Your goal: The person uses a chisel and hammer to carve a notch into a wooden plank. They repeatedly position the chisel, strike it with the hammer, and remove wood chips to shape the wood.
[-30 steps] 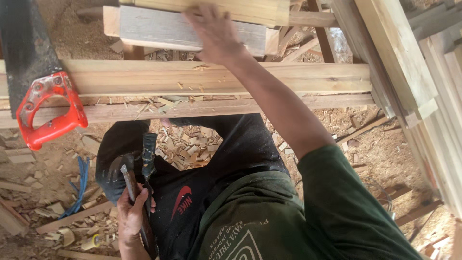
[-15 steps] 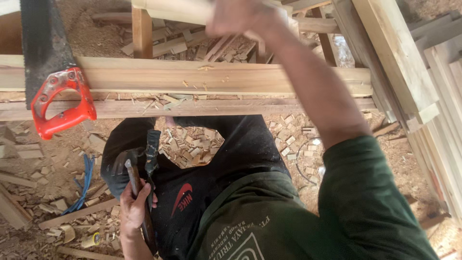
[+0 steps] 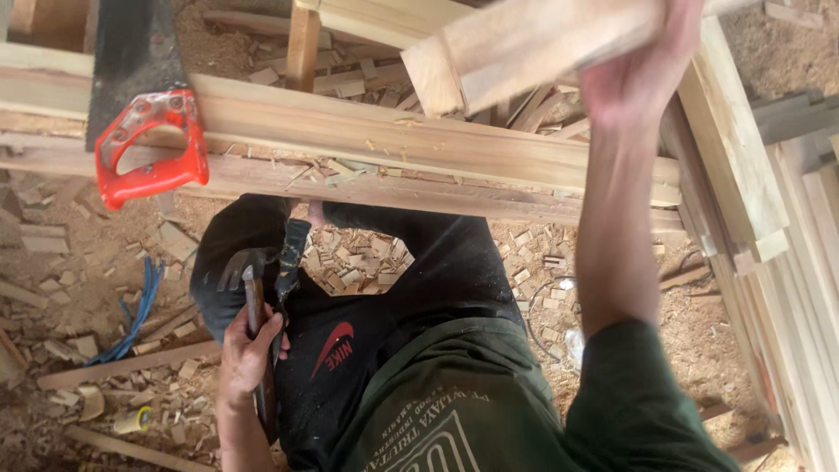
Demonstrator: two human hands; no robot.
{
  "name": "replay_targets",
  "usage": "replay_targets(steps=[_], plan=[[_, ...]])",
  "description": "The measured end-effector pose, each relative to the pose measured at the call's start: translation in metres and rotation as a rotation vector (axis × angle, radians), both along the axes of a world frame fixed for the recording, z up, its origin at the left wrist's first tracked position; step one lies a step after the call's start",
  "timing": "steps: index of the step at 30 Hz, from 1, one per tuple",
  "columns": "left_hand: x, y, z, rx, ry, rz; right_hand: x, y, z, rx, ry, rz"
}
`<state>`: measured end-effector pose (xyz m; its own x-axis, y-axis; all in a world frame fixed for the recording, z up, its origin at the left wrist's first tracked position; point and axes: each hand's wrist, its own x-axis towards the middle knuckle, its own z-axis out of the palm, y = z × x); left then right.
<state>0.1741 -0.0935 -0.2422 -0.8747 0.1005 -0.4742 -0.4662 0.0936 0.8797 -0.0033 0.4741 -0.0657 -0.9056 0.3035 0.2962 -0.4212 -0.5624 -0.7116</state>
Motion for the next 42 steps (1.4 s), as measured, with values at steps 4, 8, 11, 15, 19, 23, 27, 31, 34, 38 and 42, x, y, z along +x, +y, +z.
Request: replay_targets(steps=[4,8,11,15,19,23,27,31,34,38,42], plan=[[0.000,-0.002,0.000,-0.014,0.007,-0.027,0.038,-0.027,-0.050,-0.174,-0.048,-0.064],[0.001,-0.004,0.001,-0.007,0.021,-0.031,0.065,-0.059,-0.087,-0.330,-0.197,-0.230],[0.000,-0.006,0.002,0.010,0.020,-0.024,0.078,-0.078,-0.105,-0.449,-0.433,-0.435],[-0.002,-0.009,0.001,0.002,0.036,-0.031,0.088,-0.088,-0.128,-0.469,-0.604,-0.528],[-0.003,-0.012,-0.002,-0.015,0.041,-0.044,0.094,-0.083,-0.136,-0.223,-0.686,-0.461],[-0.004,-0.013,-0.004,0.066,0.056,-0.020,0.106,-0.076,-0.118,0.197,-0.965,-0.298],[-0.003,-0.013,-0.006,0.010,-0.012,0.005,0.123,-0.068,-0.109,0.580,-1.270,-0.167],[0.003,-0.010,-0.009,-0.062,-0.026,-0.011,0.148,-0.039,-0.129,0.851,-1.045,-0.235],[0.009,-0.006,-0.012,0.031,0.043,0.000,0.150,0.013,-0.145,0.902,-0.466,-0.689],[0.014,-0.002,-0.013,0.024,0.054,-0.020,0.169,0.080,-0.144,1.654,-0.307,-1.100],[0.015,0.004,-0.011,-0.046,0.036,-0.024,0.162,0.093,-0.152,1.607,-0.353,-0.928]])
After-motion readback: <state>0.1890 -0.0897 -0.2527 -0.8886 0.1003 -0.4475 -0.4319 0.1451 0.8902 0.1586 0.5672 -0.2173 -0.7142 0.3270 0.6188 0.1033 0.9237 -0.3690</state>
